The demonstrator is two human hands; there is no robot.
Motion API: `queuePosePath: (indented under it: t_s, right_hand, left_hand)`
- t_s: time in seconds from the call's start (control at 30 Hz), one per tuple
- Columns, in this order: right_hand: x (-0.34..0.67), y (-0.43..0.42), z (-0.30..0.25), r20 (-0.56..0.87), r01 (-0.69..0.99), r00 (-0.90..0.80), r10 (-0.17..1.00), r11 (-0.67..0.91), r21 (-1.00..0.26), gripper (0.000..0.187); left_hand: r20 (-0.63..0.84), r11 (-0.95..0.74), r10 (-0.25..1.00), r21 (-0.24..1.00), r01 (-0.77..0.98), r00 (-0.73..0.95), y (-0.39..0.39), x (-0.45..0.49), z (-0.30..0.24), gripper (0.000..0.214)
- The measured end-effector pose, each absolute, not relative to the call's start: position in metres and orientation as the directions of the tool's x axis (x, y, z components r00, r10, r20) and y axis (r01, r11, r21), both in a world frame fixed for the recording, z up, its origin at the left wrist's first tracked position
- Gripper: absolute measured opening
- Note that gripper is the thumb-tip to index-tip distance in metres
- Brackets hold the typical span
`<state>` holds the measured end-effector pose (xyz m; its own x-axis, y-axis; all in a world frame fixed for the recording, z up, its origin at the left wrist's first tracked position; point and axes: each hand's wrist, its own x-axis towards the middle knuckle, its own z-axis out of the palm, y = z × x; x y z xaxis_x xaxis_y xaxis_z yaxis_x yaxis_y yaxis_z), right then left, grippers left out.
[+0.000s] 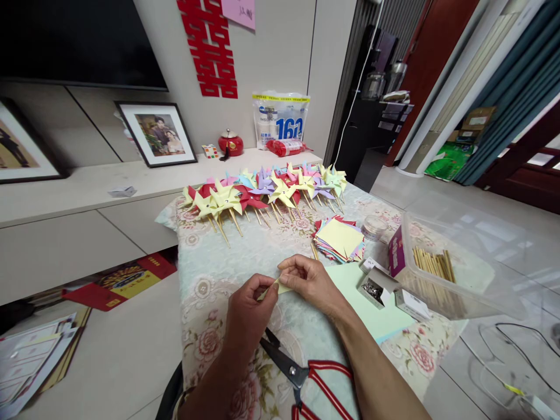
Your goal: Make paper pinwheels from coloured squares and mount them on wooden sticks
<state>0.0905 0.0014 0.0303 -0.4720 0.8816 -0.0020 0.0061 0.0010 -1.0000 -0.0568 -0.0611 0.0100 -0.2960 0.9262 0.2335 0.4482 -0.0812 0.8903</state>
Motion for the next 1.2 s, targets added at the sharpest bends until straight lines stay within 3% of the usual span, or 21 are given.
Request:
queuePosePath:
  t_s: [0.1, 0.17, 0.3, 0.37, 0.47, 0.63, 0.77, 1.07, 1.2]
  right_hand:
    - [0.091, 0.002, 0.03, 0.01, 0.075, -0.446, 0.895, 0.049, -0.996, 0.03]
    - [0.091, 0.001, 0.033, 0.072, 0.139, -0.432, 0.899, 0.145, -0.98, 0.021]
    - [0.089, 0.0, 0.039, 0.22, 0.24, -0.475, 0.852, 0.366, -0.899, 0.009]
    - [0.09, 0.001, 0.038, 0.236, 0.268, -0.488, 0.84, 0.402, -0.876, 0.009]
    - [0.09, 0.001, 0.035, 0.211, 0.294, -0.465, 0.86, 0.374, -0.88, 0.01]
    - [0.086, -0.002, 0.028, 0.128, 0.331, -0.459, 0.879, 0.303, -0.894, 0.008]
    - [0.079, -0.007, 0.025, 0.135, 0.379, -0.513, 0.848, 0.364, -0.851, 0.01]
    - [0.07, -0.011, 0.009, 0.097, 0.514, -0.595, 0.798, 0.471, -0.717, 0.048]
    - [0.07, -0.01, 0.009, 0.063, 0.551, -0.606, 0.793, 0.476, -0.686, 0.054]
  left_hand:
    - [0.232, -0.093, 0.93, 0.899, 0.428, -0.286, -0.06, -0.066, 0.01, 0.01]
    - [0.372, -0.183, 0.892, 0.815, 0.549, -0.255, -0.06, -0.074, 0.013, 0.01]
    - [0.69, -0.368, 0.724, 0.363, 0.856, 0.019, -0.063, -0.093, 0.021, 0.012]
    - [0.717, -0.445, 0.658, 0.124, 0.887, 0.229, -0.065, -0.102, 0.021, 0.014]
    - [0.649, -0.548, 0.622, -0.038, 0.835, 0.438, -0.069, -0.113, 0.016, 0.018]
    - [0.535, -0.634, 0.623, -0.084, 0.769, 0.571, -0.074, -0.124, 0.008, 0.019]
    - [0.443, -0.649, 0.657, -0.08, 0.757, 0.61, -0.084, -0.129, 0.005, 0.024]
    - [0.386, -0.54, 0.797, 0.109, 0.835, 0.465, -0.11, -0.127, -0.009, 0.048]
    - [0.393, -0.531, 0.803, 0.129, 0.838, 0.449, -0.112, -0.125, -0.009, 0.049]
